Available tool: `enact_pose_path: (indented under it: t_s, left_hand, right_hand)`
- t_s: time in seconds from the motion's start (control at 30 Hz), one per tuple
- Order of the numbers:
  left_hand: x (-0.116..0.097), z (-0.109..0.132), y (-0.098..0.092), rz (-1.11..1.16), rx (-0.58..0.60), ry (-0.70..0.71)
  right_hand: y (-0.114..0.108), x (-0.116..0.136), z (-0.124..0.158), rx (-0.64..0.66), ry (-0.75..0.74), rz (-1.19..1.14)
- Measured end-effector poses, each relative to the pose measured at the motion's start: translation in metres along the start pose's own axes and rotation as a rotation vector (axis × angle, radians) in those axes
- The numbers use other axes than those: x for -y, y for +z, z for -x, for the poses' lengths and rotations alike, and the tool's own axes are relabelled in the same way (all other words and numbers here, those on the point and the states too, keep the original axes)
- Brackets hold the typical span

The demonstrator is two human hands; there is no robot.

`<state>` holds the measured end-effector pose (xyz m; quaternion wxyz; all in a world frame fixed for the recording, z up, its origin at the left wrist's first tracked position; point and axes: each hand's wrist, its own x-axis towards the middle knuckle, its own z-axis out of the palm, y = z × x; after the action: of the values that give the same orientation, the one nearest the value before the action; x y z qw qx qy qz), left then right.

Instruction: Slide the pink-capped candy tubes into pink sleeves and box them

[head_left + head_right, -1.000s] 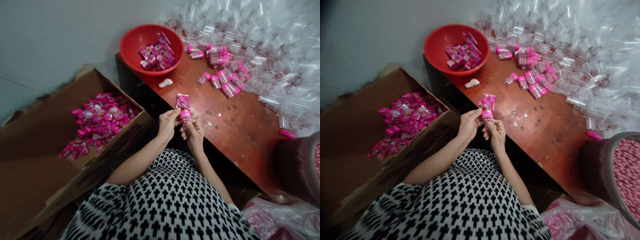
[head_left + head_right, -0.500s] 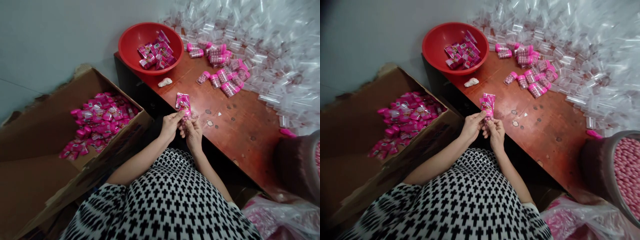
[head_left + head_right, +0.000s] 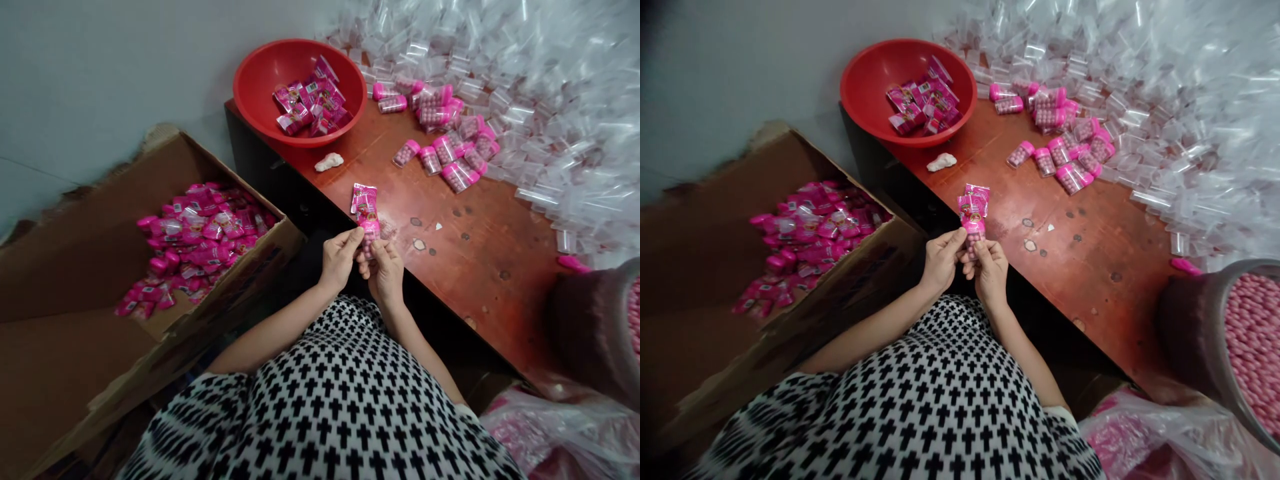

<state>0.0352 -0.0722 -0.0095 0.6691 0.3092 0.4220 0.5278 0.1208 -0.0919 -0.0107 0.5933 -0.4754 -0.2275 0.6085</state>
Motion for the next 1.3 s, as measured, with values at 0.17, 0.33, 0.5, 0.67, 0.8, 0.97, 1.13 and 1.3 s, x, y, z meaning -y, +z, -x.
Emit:
enact_pose_path:
  t_s: [0.17, 0.33, 0.5, 0.67, 0.8, 0.97, 1.13, 1.3]
  left_hand:
    - [-0.008, -0.004, -0.007, -0.002, -0.114, 0.026]
    - [-0.016, -0.008, -0.010, -0.062, -0.141, -0.046]
    - [-0.013, -0.008, -0.017, -0.377, -0.140, 0.100]
    - [-0.016, -0.008, -0.019, -0.626, -0.126, 0.270]
    - [-0.020, -0.009, -0.019, -0.761, -0.115, 0.388]
    - [-0.018, -0.011, -0.021, -0.849, -0.126, 0.525]
    - [-0.014, -0.011, -0.025, -0.750, -0.108, 0.503]
    - [-0.015, -0.011, -0.029, -0.602, -0.069, 0.387]
  right_hand:
    - [-0.003, -0.002, -0.001, 0.005, -0.020, 0.073]
    - [-0.009, -0.006, -0.003, 0.016, -0.039, 0.136]
    - [-0.007, -0.008, -0.001, 0.008, -0.056, 0.131]
    - [-0.005, -0.007, -0.001, -0.008, -0.054, 0.129]
    - [-0.004, -0.006, -0.001, -0.012, -0.034, 0.105]
    - [-0.002, -0.007, -0.001, -0.019, -0.018, 0.075]
    - [0.001, -0.006, -0.001, -0.014, -0.012, 0.049]
    - [0.001, -0.004, -0.001, 0.011, -0.004, 0.060]
